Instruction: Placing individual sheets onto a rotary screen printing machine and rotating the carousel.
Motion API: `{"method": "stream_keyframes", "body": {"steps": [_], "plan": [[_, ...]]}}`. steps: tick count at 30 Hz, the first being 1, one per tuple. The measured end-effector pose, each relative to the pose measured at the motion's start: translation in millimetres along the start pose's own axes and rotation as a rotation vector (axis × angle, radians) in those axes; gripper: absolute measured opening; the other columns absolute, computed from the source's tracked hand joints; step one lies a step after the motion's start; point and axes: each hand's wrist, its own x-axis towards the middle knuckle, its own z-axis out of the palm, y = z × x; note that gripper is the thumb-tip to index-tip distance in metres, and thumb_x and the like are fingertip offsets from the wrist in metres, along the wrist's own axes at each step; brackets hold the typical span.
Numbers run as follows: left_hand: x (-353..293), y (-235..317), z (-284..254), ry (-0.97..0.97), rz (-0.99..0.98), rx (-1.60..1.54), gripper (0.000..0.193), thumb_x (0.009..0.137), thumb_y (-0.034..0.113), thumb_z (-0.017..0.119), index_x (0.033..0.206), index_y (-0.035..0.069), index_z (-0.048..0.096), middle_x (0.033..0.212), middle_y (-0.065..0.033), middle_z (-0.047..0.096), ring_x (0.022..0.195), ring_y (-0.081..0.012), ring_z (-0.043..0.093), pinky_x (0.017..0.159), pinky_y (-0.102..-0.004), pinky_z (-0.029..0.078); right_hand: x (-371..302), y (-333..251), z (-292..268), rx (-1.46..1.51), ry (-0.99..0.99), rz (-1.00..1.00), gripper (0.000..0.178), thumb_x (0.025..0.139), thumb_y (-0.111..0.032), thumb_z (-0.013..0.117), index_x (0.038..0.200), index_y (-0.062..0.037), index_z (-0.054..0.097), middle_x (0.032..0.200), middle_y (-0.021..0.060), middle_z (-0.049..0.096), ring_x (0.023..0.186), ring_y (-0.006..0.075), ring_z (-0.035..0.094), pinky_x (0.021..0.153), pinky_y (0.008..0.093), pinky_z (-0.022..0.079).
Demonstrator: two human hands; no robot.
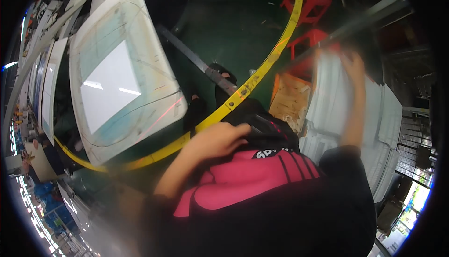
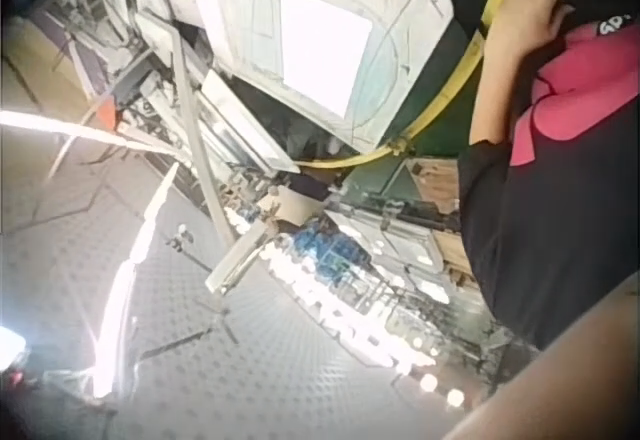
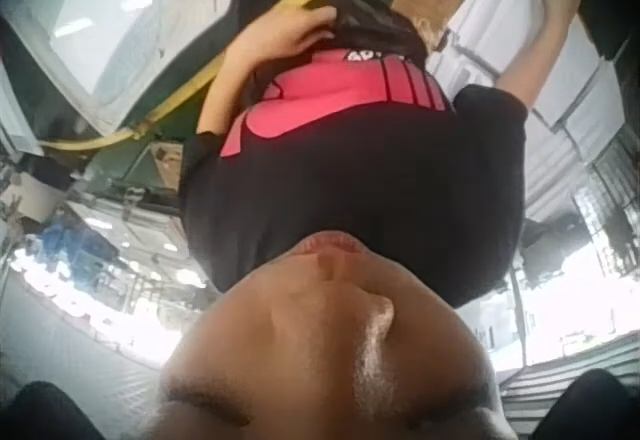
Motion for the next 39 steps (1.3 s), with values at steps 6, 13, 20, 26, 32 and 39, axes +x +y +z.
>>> {"method": "stream_keyframes", "body": {"steps": [6,13,20,26,32,39], "plan": [[-20.6,-24.6,-16.2,0.237,-0.117,-0.242,0.023,0.08,0.019,0.057,0.092,0.001,0.05,0.084,-0.0133,0.059,0.081,-0.0254,0.058,0.071,-0.0313,0.044,1.3,-12.5,-0.4,0.088,-0.078,-0.032,0.018,0.079,-0.019,0.054,0.085,-0.0013,0.055,0.081,0.0091,0.057,0.082,0.0178,0.056,0.075,0.028,0.041],[-63.4,-39.4,-11.3,0.566,-0.245,-0.392,0.024,0.078,0.006,0.052,0.101,-0.002,0.052,0.09,-0.012,0.059,0.086,-0.0208,0.058,0.078,-0.0297,0.043,14.0,-14.0,0.8,0.23,0.023,0.023,0.03,0.088,-0.03,0.041,0.083,-0.0042,0.055,0.065,0.0039,0.049,0.065,0.0102,0.046,0.063,0.0231,0.038],[-95.9,-14.3,-8.5,0.75,-0.213,-0.357,0.02,0.075,0.004,0.055,0.095,-0.001,0.056,0.088,-0.0103,0.06,0.085,-0.021,0.057,0.077,-0.0295,0.042,42.6,-105.3,-100.6,-0.067,-0.055,-0.187,0.034,0.09,-0.031,0.04,0.106,-0.0053,0.056,0.104,0.0096,0.059,0.099,0.0179,0.054,0.085,0.0258,0.037],[-59.3,29.9,-27.6,0.78,0.086,-0.426,0.049,0.066,0.011,0.067,0.109,-0.003,0.048,0.102,-0.0144,0.056,0.097,-0.0229,0.055,0.085,-0.0309,0.04,6.9,-267.8,-144.4,0.123,0.012,-0.553,0.025,0.088,-0.015,0.044,0.107,-0.0032,0.056,0.104,0.0011,0.056,0.065,0.0029,0.047,0.059,0.015,0.038],[-27.4,60.0,-26.9,0.902,0.351,-0.342,0.067,0.072,0.015,0.065,0.126,-0.001,0.028,0.12,-0.0229,0.04,0.113,-0.0349,0.04,0.091,-0.0366,0.034,-40.2,-388.1,-108.7,0.074,0.241,-1.053,0.028,0.073,-0.011,0.066,0.1,-0.0076,0.058,0.058,0.0034,0.055,0.04,0.0092,0.043,0.04,0.0228,0.034],[-32.2,29.1,-10.0,1.413,-0.014,-0.539,0.033,0.08,0.004,0.055,0.111,-0.002,0.045,0.091,-0.013,0.06,0.08,-0.0173,0.059,0.07,-0.0276,0.046,-13.7,-401.9,-60.8,0.329,0.107,-1.188,0.063,0.073,-0.048,0.058,0.116,-0.0032,0.046,0.091,0.0133,0.055,0.08,0.0217,0.05,0.07,0.0327,0.037]]}}
